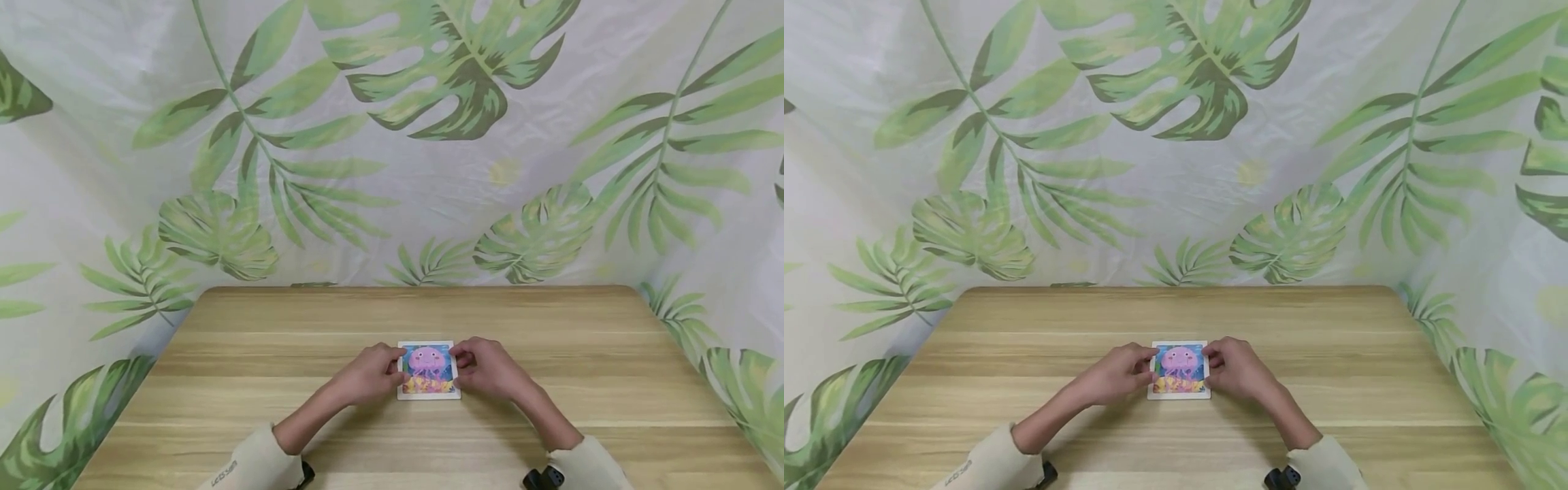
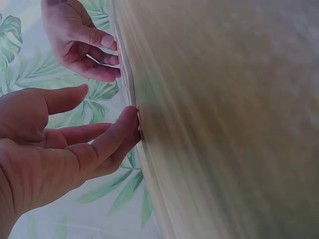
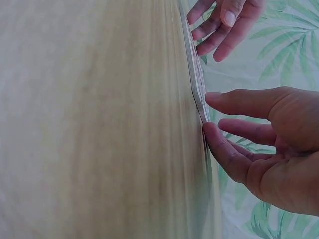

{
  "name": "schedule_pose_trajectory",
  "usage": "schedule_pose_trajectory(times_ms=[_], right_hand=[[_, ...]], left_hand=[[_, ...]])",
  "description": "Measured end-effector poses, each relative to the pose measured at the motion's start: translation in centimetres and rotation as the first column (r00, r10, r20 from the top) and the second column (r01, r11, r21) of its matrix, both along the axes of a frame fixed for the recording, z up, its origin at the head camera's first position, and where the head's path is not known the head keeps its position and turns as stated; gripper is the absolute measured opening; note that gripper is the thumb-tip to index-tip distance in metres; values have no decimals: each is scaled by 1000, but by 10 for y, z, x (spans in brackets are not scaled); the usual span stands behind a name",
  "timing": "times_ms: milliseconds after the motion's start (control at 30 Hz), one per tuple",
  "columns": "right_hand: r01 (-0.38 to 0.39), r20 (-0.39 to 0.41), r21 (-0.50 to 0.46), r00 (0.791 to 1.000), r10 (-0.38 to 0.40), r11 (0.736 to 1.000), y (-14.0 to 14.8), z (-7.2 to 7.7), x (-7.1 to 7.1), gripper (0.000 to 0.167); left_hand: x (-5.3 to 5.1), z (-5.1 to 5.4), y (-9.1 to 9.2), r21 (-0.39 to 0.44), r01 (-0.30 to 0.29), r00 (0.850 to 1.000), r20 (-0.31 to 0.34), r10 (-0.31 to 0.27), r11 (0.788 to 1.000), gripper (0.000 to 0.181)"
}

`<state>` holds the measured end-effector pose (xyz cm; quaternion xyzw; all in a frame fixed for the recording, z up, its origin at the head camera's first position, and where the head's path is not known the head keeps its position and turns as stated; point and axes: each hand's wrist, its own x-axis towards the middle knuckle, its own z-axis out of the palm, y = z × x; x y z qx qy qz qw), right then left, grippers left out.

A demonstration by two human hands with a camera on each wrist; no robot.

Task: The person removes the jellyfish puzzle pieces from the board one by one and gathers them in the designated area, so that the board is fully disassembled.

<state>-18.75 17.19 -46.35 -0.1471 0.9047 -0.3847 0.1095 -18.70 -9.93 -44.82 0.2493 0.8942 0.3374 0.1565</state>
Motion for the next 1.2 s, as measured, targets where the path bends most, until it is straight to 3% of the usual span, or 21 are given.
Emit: schedule_pose_trajectory(times_ms=[233, 367, 533, 633, 933, 1200], right_hand=[[-4, -33, 34, 999, 5, 999, 0, 2, -2, 43], [-24, -73, 48, 997, 28, 999, -2, 4, -6, 44], [-67, -105, 54, 992, 72, 996, -8, 5, -11, 41], [-101, -117, 63, 987, 107, 993, -12, 4, -14, 39], [-199, -149, 84, 966, 209, 976, -18, 7, -29, 35], [-221, -127, 83, 965, 231, 972, -33, 8, -39, 34]], left_hand=[[1, 5, -6, -22, -1, 1000, -9, 1, 1000, 55], [1, 10, -12, -158, -2, 992, -126, -18, 987, 60], [0, 15, -20, -308, 32, 969, -222, -105, 951, 54], [0, 16, -24, -333, 64, 968, -210, -140, 941, 51], [-2, 13, -21, -322, 124, 971, -158, -182, 939, 51], [-2, 11, -20, -351, 138, 974, -123, -192, 926, 52]])
